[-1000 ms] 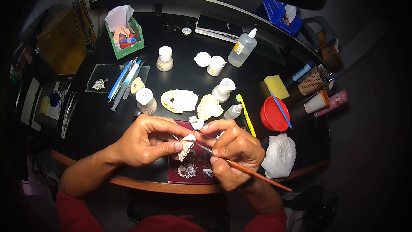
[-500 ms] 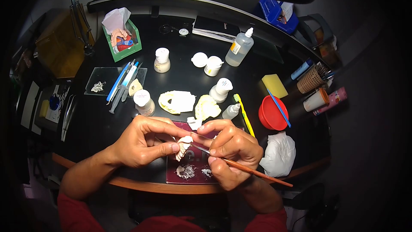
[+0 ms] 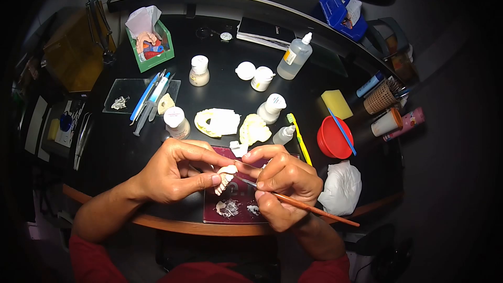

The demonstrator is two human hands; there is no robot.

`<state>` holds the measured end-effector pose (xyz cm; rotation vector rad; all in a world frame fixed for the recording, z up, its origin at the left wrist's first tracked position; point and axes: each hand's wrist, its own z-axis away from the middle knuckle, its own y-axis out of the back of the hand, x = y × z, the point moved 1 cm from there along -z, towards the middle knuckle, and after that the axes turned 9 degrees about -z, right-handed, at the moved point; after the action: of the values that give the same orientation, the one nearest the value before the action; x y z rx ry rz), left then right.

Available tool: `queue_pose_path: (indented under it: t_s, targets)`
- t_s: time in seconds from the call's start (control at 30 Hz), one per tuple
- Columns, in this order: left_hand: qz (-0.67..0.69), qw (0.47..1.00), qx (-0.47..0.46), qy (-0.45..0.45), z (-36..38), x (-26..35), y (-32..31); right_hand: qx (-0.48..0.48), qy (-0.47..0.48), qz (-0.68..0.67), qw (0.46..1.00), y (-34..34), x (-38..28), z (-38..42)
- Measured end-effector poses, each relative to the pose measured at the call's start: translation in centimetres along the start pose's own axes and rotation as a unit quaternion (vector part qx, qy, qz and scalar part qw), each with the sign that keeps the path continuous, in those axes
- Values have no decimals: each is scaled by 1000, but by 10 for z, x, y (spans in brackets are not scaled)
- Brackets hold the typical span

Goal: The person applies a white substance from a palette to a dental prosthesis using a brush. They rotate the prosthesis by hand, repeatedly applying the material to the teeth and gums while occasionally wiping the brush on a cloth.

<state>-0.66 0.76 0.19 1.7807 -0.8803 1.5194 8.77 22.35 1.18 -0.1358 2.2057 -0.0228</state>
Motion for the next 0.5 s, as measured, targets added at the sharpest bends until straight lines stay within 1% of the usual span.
queue_pose_path:
  t_s: [0.17,0.27,0.37,0.5]
  targets:
    - [-20,1000,-3,5,0,0,1,-6,2,7,1000,1,1,0]
    - [-33,999,-8,4,0,-1,2,7,4,-1,1000,-1,1,1]
    - [12,1000,-11,8,0,-3,1,-3,8,-1,1000,0,1,0]
    - [12,1000,-15,-9,0,-5,0,3,10,0,1000,0,1,1]
